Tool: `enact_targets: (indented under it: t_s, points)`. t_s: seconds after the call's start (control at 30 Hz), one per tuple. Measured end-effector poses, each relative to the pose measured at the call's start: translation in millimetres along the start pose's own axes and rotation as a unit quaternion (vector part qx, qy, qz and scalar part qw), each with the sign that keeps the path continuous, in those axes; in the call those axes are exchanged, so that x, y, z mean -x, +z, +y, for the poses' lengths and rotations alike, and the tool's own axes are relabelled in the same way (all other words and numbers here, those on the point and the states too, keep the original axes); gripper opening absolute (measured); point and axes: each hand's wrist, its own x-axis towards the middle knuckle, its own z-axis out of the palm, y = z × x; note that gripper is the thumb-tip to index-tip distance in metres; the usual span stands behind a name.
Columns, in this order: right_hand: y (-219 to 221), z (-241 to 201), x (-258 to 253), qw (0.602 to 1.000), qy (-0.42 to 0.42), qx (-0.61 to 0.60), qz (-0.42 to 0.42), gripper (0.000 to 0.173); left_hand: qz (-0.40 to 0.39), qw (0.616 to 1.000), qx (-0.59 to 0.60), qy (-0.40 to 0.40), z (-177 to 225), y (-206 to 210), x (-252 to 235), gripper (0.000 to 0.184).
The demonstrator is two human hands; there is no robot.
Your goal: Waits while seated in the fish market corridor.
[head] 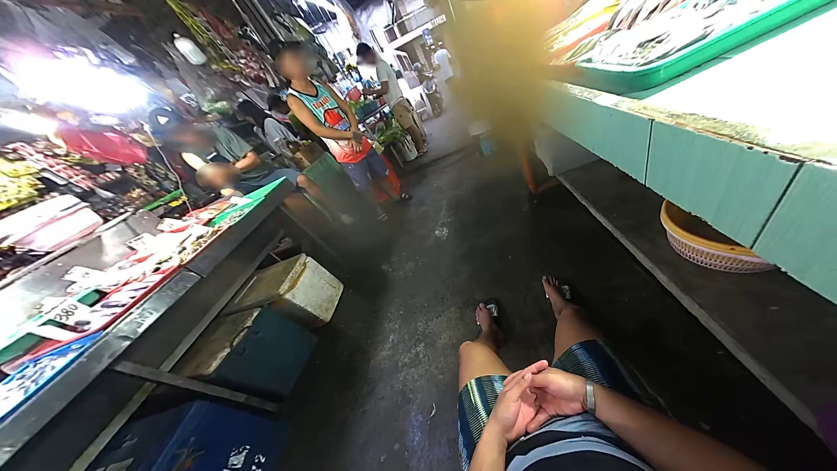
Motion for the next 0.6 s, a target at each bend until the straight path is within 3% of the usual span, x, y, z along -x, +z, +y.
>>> enact_targets:
  t_s: [0.6]
  points:
    - [-5.0, 4.9, 4.3, 1.0, 0.001, -0.001, -0.014, 0.044, 0.003, 1.0, -0.009, -0.014, -1.8, 5.3, 0.2, 0.05]
